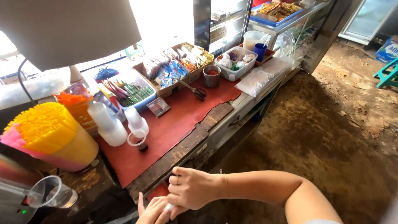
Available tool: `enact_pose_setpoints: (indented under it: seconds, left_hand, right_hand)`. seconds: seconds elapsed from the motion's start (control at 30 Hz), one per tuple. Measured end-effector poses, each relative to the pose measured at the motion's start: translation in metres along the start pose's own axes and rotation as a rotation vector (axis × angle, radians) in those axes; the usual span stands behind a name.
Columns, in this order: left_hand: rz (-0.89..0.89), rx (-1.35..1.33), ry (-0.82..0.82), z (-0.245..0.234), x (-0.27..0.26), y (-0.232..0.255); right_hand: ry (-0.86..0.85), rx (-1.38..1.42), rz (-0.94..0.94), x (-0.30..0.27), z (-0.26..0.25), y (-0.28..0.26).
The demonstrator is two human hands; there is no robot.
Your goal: Serving and bagging fried snacks for a customer at an outdoor food stall.
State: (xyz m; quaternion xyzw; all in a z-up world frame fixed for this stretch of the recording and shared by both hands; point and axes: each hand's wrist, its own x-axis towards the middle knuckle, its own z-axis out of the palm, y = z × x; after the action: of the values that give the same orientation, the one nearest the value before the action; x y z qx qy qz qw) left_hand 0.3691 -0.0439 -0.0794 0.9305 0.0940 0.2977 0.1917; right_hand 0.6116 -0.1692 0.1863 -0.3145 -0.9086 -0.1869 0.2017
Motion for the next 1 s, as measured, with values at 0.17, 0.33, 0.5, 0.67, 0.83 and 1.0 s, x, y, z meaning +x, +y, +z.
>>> enact_pose_setpoints:
  seconds: [0.17, 0.33, 0.5, 0.67, 0.83, 1.0]
  left_hand:
    - [-0.064, 0.145, 0.162, -0.045, 0.064, 0.060]
    - [0.127, 0.303, 0.076, -0.113, 0.146, 0.101]
    - [0.105, 0.440, -0.194, -0.121, 0.213, 0.110]
    - [0.156, 0.151, 0.115, -0.119, 0.258, 0.140]
    - [0.013, -0.442, -0.169, -0.129, 0.248, 0.135]
    - [-0.152, -0.309, -0.130, -0.105, 0.223, 0.102]
  right_hand:
    - [-0.143, 0.426, 0.085, -0.044, 0.005, 0.009]
    - [-0.226, 1.262, 0.584, -0.082, 0.033, 0.013]
    - [0.185, 2.263, 1.012, -0.082, 0.047, -0.012]
    - [0.708, 2.633, 0.827, -0.071, 0.055, -0.020]
    - [0.541, 1.989, 0.733, -0.096, 0.048, 0.034]
    - [0.460, 1.031, 0.847, -0.064, 0.014, 0.027]
